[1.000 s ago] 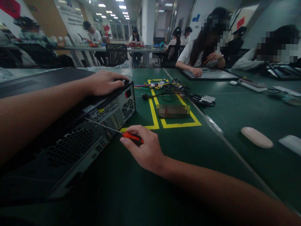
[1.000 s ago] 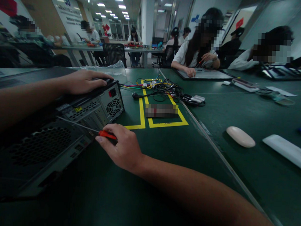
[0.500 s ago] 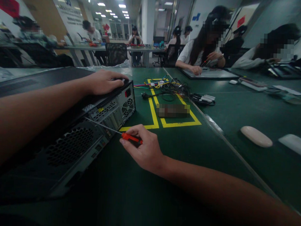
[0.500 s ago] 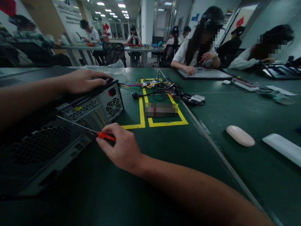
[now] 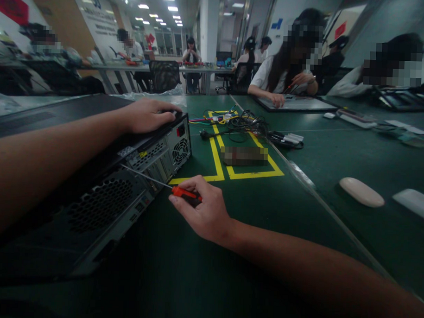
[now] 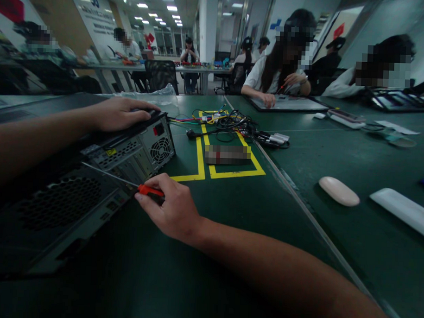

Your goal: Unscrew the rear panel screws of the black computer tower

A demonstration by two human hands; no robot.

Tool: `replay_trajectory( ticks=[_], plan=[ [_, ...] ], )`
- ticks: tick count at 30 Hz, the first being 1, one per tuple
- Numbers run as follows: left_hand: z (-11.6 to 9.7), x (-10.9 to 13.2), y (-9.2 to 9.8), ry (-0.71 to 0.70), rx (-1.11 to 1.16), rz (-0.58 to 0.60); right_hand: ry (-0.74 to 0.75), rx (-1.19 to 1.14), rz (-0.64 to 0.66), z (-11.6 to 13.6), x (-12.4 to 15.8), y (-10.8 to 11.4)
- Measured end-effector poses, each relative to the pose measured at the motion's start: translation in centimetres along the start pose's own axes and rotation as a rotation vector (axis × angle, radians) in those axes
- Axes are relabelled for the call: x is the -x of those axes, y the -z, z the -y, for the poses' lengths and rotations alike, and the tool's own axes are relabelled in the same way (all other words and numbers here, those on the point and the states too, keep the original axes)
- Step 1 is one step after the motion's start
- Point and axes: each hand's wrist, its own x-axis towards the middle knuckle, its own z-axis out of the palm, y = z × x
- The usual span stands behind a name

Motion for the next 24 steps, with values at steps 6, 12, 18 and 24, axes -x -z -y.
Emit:
replay_trajectory(
  ticks=[6, 12, 18, 24],
  plan=[
    [0.2, 0.0, 0.0, -0.006, 0.023, 0.011, -0.001, 0.026, 0.006, 0.0, 0.1, 0.0],
    [0.9, -0.5, -0.6, 0.008, 0.007, -0.019, 0.0, 0.005, 0.013, 0.0, 0.1, 0.0],
    [0.7, -0.3, -0.4, -0.015, 0.012, 0.007, -0.033, -0.008, 0.033, 0.1, -0.1, -0.1],
    [-1.1, 0.9, 0.5, -0.005, 0.016, 0.041, -0.028, -0.033, 0.042, 0.2, -0.2, -0.1]
  ],
)
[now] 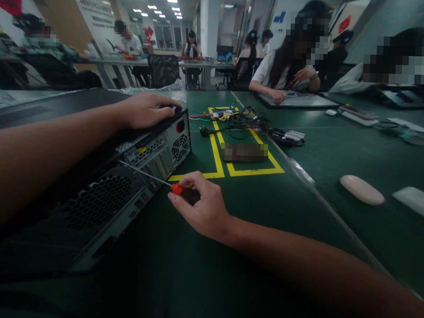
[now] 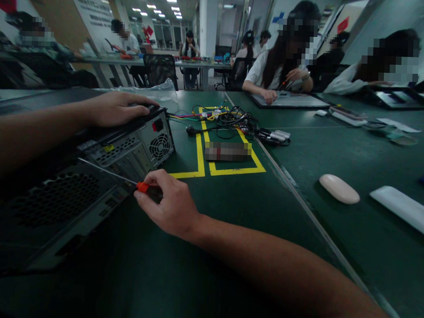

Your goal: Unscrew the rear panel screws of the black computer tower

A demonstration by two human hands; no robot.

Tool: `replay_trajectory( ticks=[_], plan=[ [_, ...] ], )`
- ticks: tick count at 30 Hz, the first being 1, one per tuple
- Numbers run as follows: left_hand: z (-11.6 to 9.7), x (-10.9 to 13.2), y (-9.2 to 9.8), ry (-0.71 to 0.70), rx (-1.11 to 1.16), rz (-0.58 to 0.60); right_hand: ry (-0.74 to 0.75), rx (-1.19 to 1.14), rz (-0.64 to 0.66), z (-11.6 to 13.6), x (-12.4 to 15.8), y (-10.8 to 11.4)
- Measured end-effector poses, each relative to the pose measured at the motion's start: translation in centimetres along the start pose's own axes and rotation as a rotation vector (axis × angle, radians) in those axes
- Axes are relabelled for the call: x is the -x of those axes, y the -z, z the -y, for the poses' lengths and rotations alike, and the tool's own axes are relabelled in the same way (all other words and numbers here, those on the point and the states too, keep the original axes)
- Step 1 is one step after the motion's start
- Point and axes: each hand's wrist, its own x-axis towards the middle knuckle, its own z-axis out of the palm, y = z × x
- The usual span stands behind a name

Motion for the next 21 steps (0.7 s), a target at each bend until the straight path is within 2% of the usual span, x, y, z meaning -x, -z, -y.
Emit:
replay_trajectory(
  ticks=[10, 15, 21],
  plan=[
    [0.08, 0.01, -0.09, 0.023, -0.029, -0.007, -0.01, -0.016, -0.007, -0.68, 0.21, -0.35],
    [-0.57, 0.47, 0.03, 0.042, -0.041, -0.007, -0.051, -0.019, -0.031, -0.93, 0.19, -0.44],
    [-0.66, 0.43, 0.02, 0.058, -0.03, -0.019, -0.051, 0.006, 0.01, -0.52, 0.28, -0.19]
  ],
)
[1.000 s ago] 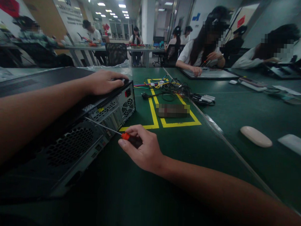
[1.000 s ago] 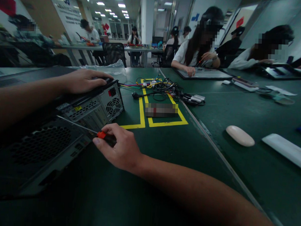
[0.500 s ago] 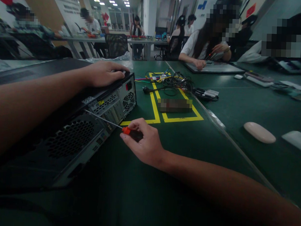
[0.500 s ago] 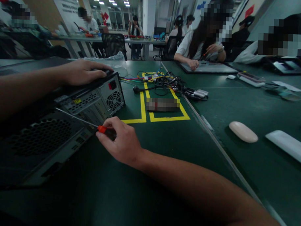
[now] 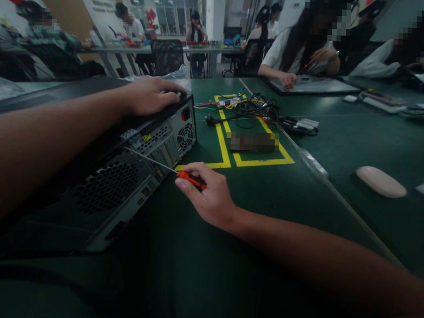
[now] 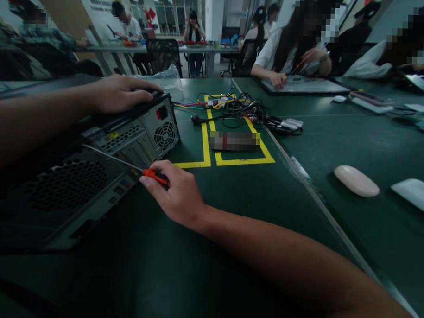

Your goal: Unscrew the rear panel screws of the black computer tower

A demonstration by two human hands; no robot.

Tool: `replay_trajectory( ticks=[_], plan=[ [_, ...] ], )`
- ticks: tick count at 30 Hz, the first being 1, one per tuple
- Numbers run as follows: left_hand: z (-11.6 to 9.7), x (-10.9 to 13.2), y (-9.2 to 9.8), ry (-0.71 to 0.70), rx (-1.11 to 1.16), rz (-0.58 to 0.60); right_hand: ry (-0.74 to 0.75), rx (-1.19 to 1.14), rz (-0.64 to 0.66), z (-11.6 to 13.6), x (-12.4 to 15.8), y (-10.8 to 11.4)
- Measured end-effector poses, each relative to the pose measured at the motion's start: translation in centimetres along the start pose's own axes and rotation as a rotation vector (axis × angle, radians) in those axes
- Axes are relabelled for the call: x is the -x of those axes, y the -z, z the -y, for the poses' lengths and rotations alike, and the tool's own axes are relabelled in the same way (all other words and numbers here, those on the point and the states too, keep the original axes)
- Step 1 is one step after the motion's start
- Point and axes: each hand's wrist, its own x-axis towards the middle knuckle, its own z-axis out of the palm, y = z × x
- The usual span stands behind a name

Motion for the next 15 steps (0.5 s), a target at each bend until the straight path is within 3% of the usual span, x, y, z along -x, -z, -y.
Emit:
replay_trajectory(
  ticks=[10, 15],
  plan=[
    [-0.2, 0.2, 0.1, -0.006, 0.009, 0.012, -0.017, -0.035, 0.006, -0.1, 0.1, -0.2],
    [1.5, -0.9, -0.6, -0.012, -0.003, -0.01, -0.029, -0.017, 0.037, -0.2, 0.0, 0.0]
  ],
)
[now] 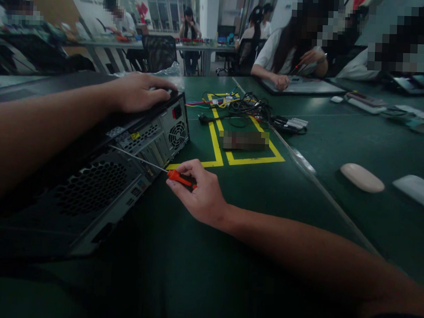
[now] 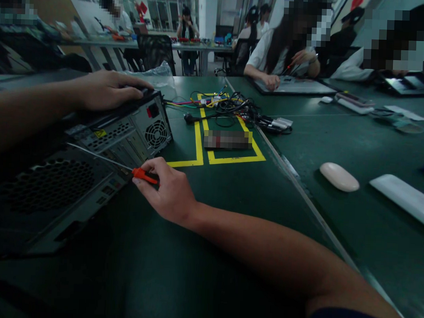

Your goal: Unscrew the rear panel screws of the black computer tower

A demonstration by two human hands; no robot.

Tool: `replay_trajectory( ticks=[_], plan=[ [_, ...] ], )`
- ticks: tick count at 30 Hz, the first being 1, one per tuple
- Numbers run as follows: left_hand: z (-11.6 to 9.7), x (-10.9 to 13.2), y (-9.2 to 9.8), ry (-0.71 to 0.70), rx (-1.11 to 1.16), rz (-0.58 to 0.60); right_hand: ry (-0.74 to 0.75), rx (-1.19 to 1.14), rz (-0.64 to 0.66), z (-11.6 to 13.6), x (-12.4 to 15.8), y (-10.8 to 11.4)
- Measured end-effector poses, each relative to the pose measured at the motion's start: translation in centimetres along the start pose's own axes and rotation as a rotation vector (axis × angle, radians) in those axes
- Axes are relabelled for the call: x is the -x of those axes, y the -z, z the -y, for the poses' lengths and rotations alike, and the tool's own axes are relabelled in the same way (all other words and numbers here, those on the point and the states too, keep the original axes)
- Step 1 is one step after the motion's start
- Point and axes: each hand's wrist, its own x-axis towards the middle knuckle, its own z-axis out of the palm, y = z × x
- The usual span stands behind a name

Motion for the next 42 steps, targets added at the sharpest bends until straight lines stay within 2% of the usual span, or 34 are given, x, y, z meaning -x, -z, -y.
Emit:
replay_trajectory(
  ticks=[6, 17, 28, 36, 42],
  plan=[
    [1.4, -0.6, -0.6, -0.007, -0.024, -0.014, -0.003, 0.025, 0.009, -0.3, 0.0, 0.0],
    [-0.1, 0.2, 0.1, 0.0, -0.009, 0.014, 0.014, 0.045, 0.002, 0.1, 0.0, 0.3],
    [1.1, -0.4, -0.5, -0.017, -0.006, -0.014, 0.03, 0.085, -0.001, 0.0, 0.2, 0.2],
    [-0.3, -0.1, -0.1, -0.013, -0.016, -0.012, 0.062, 0.106, 0.011, 0.2, 0.0, 0.3],
    [-0.1, -0.3, -0.2, -0.02, -0.004, -0.014, 0.04, 0.091, 0.05, 0.3, 0.0, 0.3]
  ],
)
